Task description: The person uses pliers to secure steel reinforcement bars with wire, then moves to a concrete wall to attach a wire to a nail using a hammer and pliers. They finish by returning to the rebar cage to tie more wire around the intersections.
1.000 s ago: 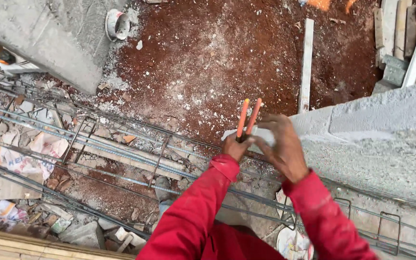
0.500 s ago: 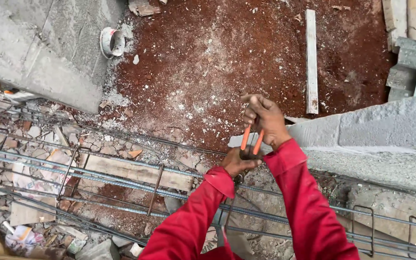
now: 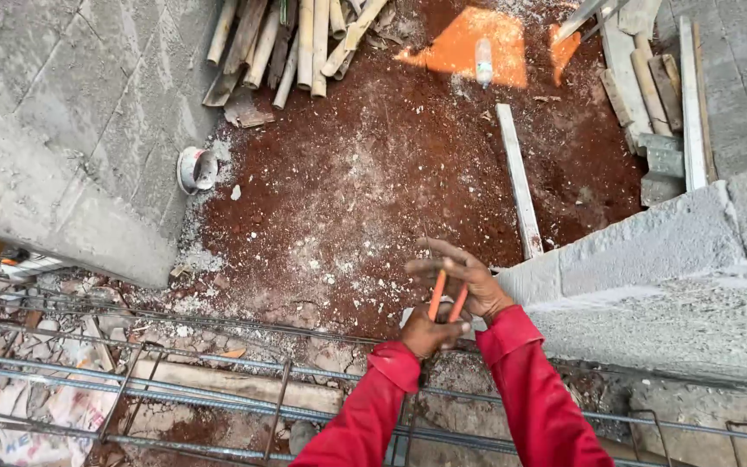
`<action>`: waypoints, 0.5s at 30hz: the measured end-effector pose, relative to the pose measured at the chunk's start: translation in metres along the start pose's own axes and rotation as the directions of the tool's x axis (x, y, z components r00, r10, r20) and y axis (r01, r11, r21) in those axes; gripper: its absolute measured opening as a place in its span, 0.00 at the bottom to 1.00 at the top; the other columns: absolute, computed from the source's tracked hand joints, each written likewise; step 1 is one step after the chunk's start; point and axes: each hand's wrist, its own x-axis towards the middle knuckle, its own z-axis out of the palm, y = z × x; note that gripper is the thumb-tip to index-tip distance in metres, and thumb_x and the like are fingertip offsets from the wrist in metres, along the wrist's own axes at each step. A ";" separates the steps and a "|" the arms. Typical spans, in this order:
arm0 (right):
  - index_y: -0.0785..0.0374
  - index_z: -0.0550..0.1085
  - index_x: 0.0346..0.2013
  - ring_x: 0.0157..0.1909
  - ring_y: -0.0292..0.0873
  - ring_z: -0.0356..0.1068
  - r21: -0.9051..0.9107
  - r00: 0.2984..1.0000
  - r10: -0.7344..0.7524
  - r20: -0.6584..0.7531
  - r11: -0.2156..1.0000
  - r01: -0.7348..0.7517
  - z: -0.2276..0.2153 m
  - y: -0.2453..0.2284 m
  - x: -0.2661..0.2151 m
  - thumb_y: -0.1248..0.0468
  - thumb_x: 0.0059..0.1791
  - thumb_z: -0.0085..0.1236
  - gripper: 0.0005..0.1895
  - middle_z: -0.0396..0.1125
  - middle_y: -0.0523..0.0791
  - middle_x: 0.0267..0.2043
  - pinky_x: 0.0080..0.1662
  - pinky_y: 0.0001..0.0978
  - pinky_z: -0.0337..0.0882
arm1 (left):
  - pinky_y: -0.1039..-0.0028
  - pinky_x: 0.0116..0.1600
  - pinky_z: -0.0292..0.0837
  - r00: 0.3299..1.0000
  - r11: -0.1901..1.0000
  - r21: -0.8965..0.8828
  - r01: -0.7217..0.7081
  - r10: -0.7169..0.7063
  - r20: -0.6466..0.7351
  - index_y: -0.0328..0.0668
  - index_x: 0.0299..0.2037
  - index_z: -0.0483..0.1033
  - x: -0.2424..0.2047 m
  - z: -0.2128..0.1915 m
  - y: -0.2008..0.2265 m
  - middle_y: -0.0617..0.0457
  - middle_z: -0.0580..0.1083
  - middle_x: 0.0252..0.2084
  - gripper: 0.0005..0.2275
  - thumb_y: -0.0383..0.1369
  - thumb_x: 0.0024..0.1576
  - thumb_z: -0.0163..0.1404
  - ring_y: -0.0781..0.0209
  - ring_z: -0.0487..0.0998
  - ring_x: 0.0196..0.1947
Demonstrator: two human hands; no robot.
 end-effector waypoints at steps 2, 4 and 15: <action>0.62 0.70 0.58 0.32 0.41 0.72 0.174 0.997 0.018 0.073 0.984 -0.031 -0.009 0.011 0.005 0.57 0.44 0.68 0.30 0.70 0.43 0.30 0.35 0.37 0.75 | 0.71 0.27 0.67 0.985 0.994 -0.088 0.064 -0.049 0.164 0.27 0.45 0.74 -0.001 -0.012 0.010 0.51 0.72 0.27 0.10 0.26 0.59 0.61 0.63 0.72 0.22; 0.66 0.71 0.59 0.25 0.34 0.63 0.156 0.999 -0.040 0.002 0.987 0.039 -0.012 0.030 0.018 0.62 0.53 0.67 0.23 0.62 0.38 0.25 0.30 0.31 0.68 | 0.68 0.29 0.72 0.985 0.995 0.045 0.085 -0.091 0.145 0.28 0.46 0.74 -0.007 -0.014 0.021 0.48 0.74 0.26 0.11 0.28 0.59 0.60 0.58 0.76 0.23; 0.62 0.68 0.59 0.42 0.39 0.76 -0.314 0.925 -0.087 -0.369 0.949 -0.036 0.022 0.002 0.014 0.59 0.46 0.61 0.28 0.76 0.41 0.38 0.45 0.39 0.75 | 0.64 0.37 0.78 0.942 0.984 0.178 0.008 0.052 -0.331 0.31 0.48 0.77 0.008 0.001 -0.043 0.50 0.78 0.33 0.12 0.25 0.56 0.59 0.56 0.80 0.31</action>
